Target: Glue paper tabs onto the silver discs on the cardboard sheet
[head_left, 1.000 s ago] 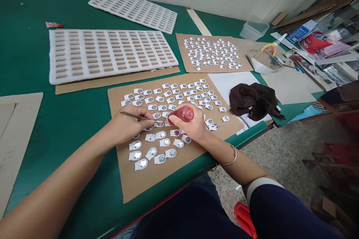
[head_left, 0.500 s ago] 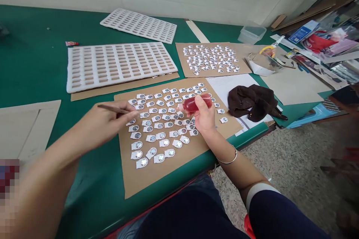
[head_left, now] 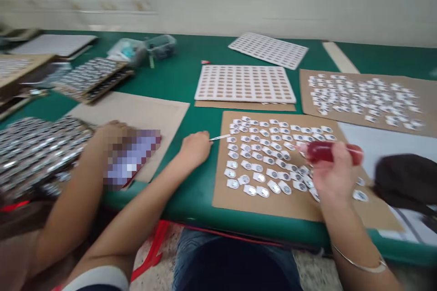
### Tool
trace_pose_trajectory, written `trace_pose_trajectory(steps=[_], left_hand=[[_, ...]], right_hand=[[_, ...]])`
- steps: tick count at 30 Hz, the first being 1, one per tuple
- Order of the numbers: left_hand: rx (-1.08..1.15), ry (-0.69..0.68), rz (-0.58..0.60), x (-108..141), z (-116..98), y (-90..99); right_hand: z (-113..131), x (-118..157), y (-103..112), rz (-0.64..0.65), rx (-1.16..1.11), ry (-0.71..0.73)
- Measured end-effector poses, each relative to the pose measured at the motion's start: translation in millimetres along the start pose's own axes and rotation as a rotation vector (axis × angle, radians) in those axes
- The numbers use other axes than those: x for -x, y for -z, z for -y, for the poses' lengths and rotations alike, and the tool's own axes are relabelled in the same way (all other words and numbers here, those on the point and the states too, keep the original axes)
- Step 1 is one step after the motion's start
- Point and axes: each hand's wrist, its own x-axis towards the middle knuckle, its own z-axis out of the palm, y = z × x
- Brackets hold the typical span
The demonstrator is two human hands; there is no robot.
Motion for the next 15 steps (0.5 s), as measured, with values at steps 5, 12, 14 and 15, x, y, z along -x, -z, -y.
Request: trace_pose_trajectory(steps=[5, 12, 14, 15], left_hand=[[0.131, 0.073, -0.224, 53, 50, -0.5], [0.196, 0.457, -0.404, 100, 164, -14.3], [0.225, 0.493, -0.386, 102, 179, -19.1], [0.239, 0.498, -0.380, 102, 183, -20.9]], right_hand=[[-8, -7, 8, -0.019, 0.052, 0.055], [-5, -2, 4, -0.083, 0.111, 0.006], [-2, 3, -1, -0.096, 0.125, 0.032], [0, 5, -3, -0.100, 0.133, 0.043]])
